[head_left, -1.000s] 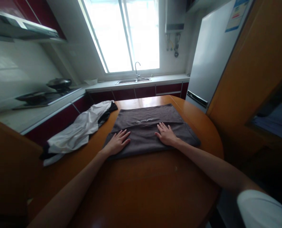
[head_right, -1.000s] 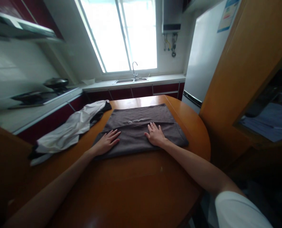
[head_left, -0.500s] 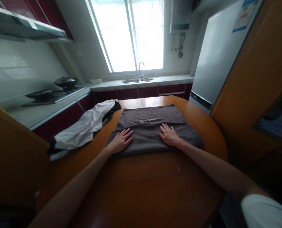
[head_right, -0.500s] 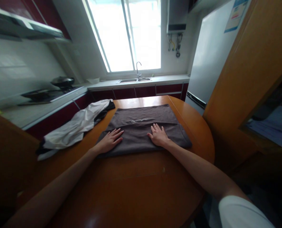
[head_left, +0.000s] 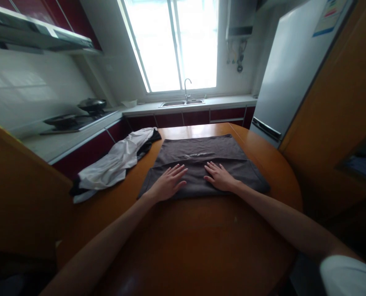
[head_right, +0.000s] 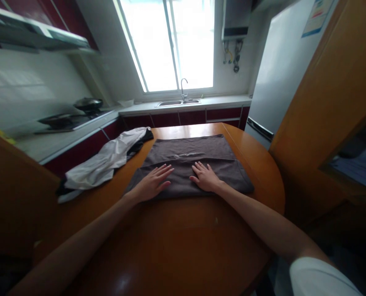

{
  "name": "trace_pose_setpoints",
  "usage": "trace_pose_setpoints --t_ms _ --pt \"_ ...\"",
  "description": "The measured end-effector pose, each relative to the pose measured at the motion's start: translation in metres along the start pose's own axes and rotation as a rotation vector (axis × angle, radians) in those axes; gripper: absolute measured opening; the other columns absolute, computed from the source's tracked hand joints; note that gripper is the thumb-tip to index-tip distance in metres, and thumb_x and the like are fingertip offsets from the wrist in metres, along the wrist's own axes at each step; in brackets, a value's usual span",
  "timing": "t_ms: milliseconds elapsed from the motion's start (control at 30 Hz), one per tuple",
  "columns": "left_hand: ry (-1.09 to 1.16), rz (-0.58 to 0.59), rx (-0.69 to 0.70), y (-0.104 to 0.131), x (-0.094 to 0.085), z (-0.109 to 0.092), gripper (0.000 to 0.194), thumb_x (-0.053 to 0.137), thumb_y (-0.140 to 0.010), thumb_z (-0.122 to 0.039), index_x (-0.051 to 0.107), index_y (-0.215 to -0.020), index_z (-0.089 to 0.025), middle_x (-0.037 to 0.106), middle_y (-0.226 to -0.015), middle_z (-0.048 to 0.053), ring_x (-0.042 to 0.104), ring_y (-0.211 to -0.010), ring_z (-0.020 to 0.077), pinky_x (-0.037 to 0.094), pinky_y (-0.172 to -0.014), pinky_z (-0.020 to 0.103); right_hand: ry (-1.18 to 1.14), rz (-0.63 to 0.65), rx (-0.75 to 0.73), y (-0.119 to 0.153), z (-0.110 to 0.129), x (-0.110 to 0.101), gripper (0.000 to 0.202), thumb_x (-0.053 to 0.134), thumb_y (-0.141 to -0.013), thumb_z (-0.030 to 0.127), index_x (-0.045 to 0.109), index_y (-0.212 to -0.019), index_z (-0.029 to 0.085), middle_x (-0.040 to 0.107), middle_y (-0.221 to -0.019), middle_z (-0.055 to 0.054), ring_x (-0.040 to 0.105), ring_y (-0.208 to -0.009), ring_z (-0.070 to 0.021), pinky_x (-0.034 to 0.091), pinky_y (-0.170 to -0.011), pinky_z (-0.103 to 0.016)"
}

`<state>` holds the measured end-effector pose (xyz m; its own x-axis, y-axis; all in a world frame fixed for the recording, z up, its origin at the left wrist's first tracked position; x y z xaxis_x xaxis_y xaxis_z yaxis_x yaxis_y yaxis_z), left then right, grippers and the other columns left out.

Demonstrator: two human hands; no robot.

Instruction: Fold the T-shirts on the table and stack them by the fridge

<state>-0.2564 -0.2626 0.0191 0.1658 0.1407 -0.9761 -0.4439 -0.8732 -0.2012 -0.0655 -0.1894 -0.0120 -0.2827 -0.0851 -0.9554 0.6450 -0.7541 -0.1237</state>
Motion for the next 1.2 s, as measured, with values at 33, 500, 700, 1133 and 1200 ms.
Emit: trace_pose_setpoints --t_ms 33,500,700,1133,1200 --pt "0.016 0.051 0.009 0.000 0.007 -0.005 0.060 0.034 -0.104 -0.058 0.038 -0.157 -0.030 0.030 -0.165 0.005 0.025 -0.154 0.0274 0.023 -0.125 0.051 0.000 0.031 -0.007 0.000 0.001 0.003 0.065 0.034 -0.104 0.054 0.038 -0.157 0.016 0.025 -0.166 -0.012 0.018 -0.155 -0.0256 0.014 -0.124 -0.052" --pt "0.024 0.200 -0.046 0.002 0.027 -0.006 0.065 0.033 -0.101 -0.067 0.034 -0.158 -0.036 0.021 -0.168 0.001 0.019 -0.155 0.0277 0.015 -0.126 0.048 0.029 0.069 0.161 -0.018 -0.019 0.004 0.075 0.024 -0.103 0.059 0.027 -0.160 0.011 0.016 -0.169 -0.013 0.010 -0.157 -0.0248 0.010 -0.124 -0.056" --pt "0.032 0.190 -0.041 0.002 0.027 -0.005 0.065 0.033 -0.101 -0.068 0.035 -0.158 -0.037 0.022 -0.168 0.001 0.020 -0.155 0.0275 0.016 -0.125 0.047 0.044 0.010 0.206 -0.019 -0.026 -0.001 0.076 0.019 -0.103 0.061 0.025 -0.161 0.012 0.017 -0.168 -0.013 0.011 -0.157 -0.0233 0.007 -0.124 -0.056" --pt "0.035 0.201 -0.056 0.002 0.026 -0.006 0.064 0.033 -0.101 -0.067 0.035 -0.157 -0.037 0.023 -0.168 0.001 0.020 -0.155 0.0273 0.014 -0.125 0.047 0.057 0.031 0.299 -0.016 -0.039 -0.002 0.077 0.018 -0.104 0.061 0.028 -0.160 0.009 0.015 -0.168 -0.015 0.010 -0.157 -0.0248 0.008 -0.123 -0.058" --pt "0.035 0.211 -0.062 0.003 0.026 -0.007 0.064 0.034 -0.101 -0.067 0.035 -0.158 -0.036 0.022 -0.168 0.001 0.019 -0.155 0.0272 0.014 -0.126 0.046 0.060 0.041 0.298 -0.016 -0.040 -0.001 0.077 0.018 -0.103 0.062 0.028 -0.160 0.010 0.015 -0.168 -0.015 0.009 -0.157 -0.0256 0.007 -0.123 -0.058"
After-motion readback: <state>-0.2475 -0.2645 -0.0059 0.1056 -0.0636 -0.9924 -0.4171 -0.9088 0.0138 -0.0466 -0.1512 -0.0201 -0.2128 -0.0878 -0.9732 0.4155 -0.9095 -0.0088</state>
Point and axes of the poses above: each hand's wrist, its own y-axis away from the middle knuckle, its own x-axis out of the palm, z = x × y, the point moved 9 cm from there along -y, towards the middle knuckle
